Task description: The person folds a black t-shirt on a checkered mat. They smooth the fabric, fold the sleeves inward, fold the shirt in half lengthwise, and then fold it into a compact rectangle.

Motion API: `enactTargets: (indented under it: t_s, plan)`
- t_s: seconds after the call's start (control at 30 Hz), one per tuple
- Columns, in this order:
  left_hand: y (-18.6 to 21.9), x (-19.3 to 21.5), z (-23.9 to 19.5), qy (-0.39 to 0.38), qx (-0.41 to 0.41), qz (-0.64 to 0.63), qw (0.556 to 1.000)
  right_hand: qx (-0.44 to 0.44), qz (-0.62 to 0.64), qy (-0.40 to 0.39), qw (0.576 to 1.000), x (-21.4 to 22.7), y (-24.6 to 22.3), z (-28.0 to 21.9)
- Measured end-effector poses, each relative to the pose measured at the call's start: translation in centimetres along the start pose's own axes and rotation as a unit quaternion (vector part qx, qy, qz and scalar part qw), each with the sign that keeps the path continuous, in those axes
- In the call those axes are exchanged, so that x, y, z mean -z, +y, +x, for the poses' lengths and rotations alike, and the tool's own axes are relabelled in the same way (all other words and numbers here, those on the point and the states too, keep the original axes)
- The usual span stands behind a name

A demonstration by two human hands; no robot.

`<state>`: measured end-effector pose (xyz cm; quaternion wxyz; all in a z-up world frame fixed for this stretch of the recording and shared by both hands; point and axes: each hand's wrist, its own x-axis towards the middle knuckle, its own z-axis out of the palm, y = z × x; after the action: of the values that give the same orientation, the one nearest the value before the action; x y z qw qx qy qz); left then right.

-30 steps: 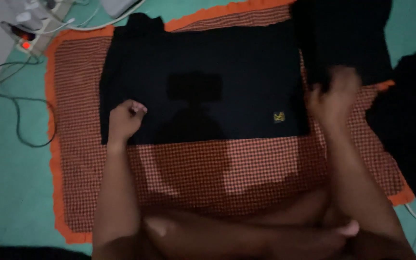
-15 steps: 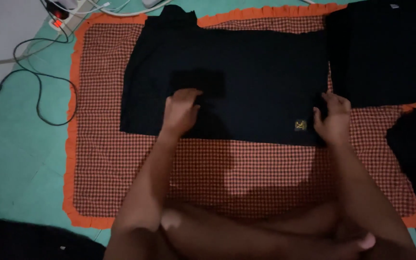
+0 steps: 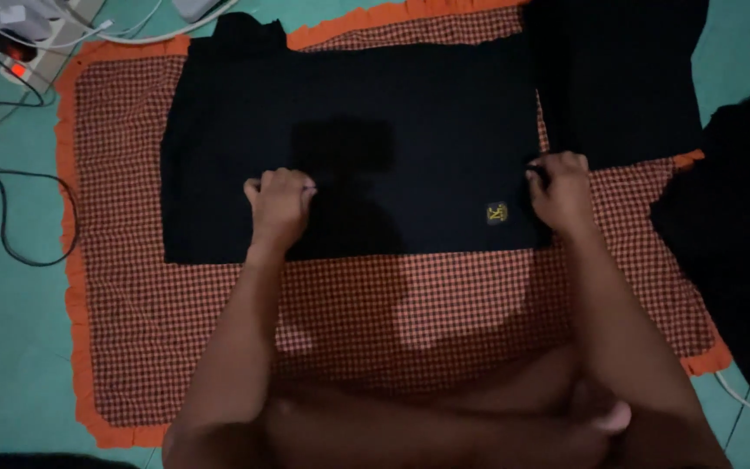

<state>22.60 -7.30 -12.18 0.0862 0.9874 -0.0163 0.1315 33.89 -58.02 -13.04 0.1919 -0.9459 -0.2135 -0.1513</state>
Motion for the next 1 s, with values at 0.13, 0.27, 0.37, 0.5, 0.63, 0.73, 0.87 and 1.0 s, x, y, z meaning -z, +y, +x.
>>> enactTargets:
  t_s: [0.13, 0.27, 0.37, 0.5, 0.63, 0.73, 0.87, 1.0]
  plan:
    - [0.4, 1.3, 0.0, -0.004, 0.018, -0.008, 1.000, -0.050, 0.056, -0.004, 0.997, 1.3, -1.5, 0.4]
    - [1.2, 1.8, -0.1, 0.028, 0.011, 0.014, 0.999, -0.070, 0.029, -0.003, 0.997, 1.3, -2.1, 0.5]
    - [1.5, 1.7, -0.1, 0.056, 0.010, 0.026, 0.998, -0.073, 0.041, 0.007, 0.996, 1.6, -2.7, 0.4]
    - [1.8, 1.6, -0.1, 0.101, 0.000, 0.066, 0.993, -0.089, 0.053, 0.039, 0.994, 1.3, -3.5, 0.2]
    - [2.0, 1.8, -0.1, 0.120, 0.000, 0.085, 0.989, -0.099, 0.036, 0.065, 0.992, 0.3, -2.9, -0.2]
    - [2.2, 2.1, 0.1, 0.141, -0.022, 0.118, 0.983, -0.078, -0.006, 0.103, 0.992, 0.2, -3.3, 0.3]
    - [2.6, 3.2, 0.6, 0.151, -0.002, 0.092, 0.984, 0.039, -0.042, 0.126, 0.990, 3.6, -9.4, 2.6]
    - [0.9, 5.5, 0.7, 0.142, 0.072, 0.017, 0.987, 0.063, 0.021, -0.029, 0.997, 3.9, -13.4, 1.1]
